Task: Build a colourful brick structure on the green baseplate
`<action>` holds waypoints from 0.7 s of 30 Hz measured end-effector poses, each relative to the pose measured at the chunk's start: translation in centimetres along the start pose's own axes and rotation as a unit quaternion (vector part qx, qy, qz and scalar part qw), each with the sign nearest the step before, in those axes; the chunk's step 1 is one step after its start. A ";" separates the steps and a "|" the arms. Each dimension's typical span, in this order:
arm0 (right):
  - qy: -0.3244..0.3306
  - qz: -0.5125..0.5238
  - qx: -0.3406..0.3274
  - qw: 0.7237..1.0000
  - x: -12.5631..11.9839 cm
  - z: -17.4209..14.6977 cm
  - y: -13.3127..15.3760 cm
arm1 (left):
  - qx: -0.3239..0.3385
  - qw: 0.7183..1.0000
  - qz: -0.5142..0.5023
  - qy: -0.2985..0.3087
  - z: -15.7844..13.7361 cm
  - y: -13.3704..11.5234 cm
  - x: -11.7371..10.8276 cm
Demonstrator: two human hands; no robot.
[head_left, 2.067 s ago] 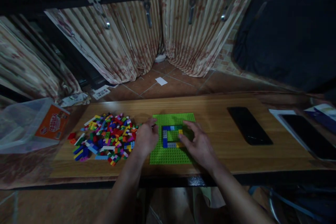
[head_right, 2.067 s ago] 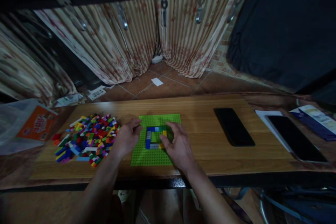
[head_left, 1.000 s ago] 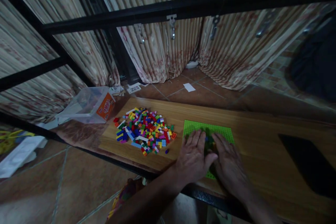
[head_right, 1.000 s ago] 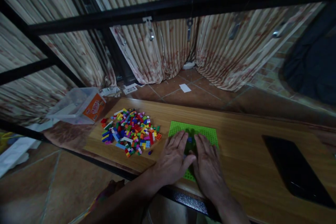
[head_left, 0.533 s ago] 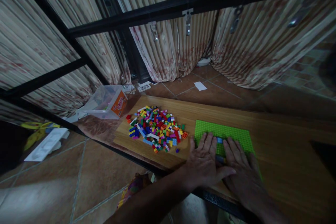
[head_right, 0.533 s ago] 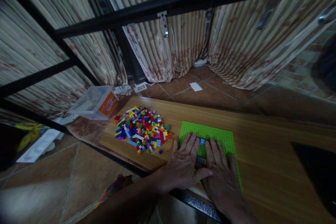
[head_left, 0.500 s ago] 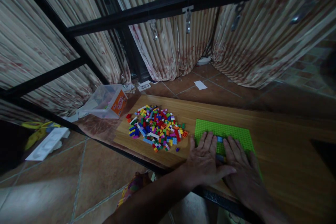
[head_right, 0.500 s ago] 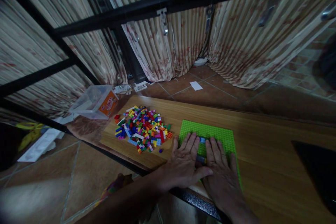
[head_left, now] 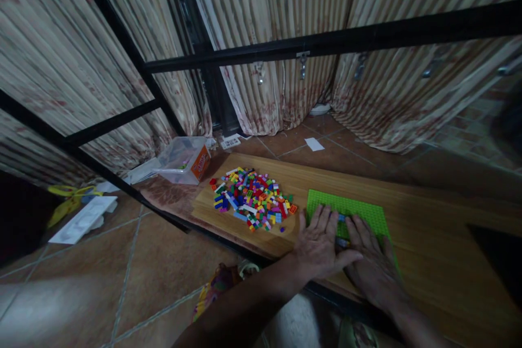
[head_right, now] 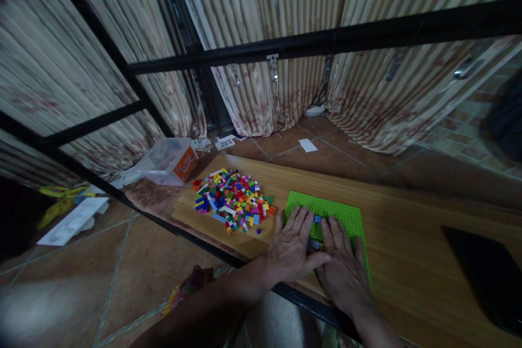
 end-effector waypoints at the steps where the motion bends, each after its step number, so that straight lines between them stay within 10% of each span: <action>1: -0.001 0.002 0.000 1.000 0.0 0.0 0.0 | -0.001 1.000 -0.002 -0.012 0.0 -0.1 -0.4; 13: -0.019 0.071 0.088 0.993 -1.8 1.0 -2.6 | -0.148 0.978 0.061 -0.136 0.3 8.1 -13.7; 21: -0.021 0.115 0.095 0.989 -1.0 1.0 -3.6 | -0.218 0.954 0.164 -0.124 -0.8 11.0 -14.8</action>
Point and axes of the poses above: each hand's wrist, its own z-axis towards the middle knuckle, its own x-axis out of the palm, y = z × x, the point moved 9 cm from there along z, towards the middle knuckle, and after that the axes turned 15 degrees about -z, right-handed, at the moved point
